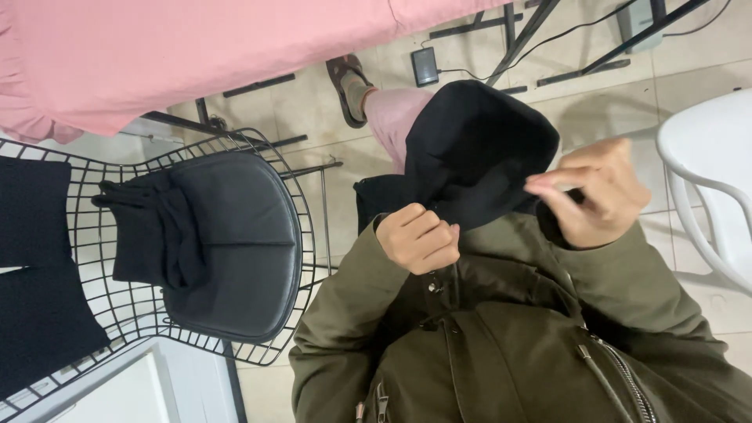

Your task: Hand sewing a black garment using a needle and thread.

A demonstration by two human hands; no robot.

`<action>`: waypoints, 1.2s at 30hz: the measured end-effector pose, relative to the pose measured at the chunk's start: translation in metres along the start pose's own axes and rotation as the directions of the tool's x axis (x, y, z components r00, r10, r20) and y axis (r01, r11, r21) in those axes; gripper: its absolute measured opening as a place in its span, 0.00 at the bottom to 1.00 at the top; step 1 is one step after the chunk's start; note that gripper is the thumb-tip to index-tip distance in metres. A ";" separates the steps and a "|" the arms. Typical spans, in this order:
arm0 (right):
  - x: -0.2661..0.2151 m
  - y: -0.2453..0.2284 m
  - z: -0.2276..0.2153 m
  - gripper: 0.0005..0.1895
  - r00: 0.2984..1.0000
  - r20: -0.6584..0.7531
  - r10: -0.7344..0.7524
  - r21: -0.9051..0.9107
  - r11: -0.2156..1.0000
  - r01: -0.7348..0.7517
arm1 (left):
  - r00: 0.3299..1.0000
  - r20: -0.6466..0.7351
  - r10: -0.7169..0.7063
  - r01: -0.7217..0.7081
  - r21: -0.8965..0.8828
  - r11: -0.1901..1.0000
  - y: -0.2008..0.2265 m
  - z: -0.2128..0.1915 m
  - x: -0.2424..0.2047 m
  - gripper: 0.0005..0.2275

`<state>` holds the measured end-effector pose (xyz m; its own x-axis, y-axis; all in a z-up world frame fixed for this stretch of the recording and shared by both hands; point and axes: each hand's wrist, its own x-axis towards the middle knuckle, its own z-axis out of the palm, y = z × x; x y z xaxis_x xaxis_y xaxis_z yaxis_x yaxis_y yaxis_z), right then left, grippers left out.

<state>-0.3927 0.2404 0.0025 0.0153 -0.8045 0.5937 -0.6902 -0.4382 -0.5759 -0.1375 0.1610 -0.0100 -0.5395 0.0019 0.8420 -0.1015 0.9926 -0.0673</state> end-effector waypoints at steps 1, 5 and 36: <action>-0.003 0.002 -0.003 0.12 0.999 -0.032 0.037 -0.015 0.999 -0.037 | 1.000 0.002 0.012 -0.012 0.013 1.000 0.000 0.000 0.001 0.12; -0.004 0.003 -0.003 0.13 0.999 -0.034 0.035 -0.005 0.999 -0.035 | 1.000 0.017 0.003 -0.003 0.010 1.000 0.003 -0.001 -0.001 0.12; 0.130 0.073 0.008 0.08 0.975 0.169 -0.144 -0.055 0.986 0.155 | 0.992 0.121 -0.022 0.011 0.092 0.996 0.009 0.002 -0.004 0.14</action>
<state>-0.4357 0.1005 0.0333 0.2366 -0.7891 0.5668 -0.7183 -0.5349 -0.4449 -0.1380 0.1694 -0.0154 -0.6339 -0.0349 0.7726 -0.1841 0.9771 -0.1070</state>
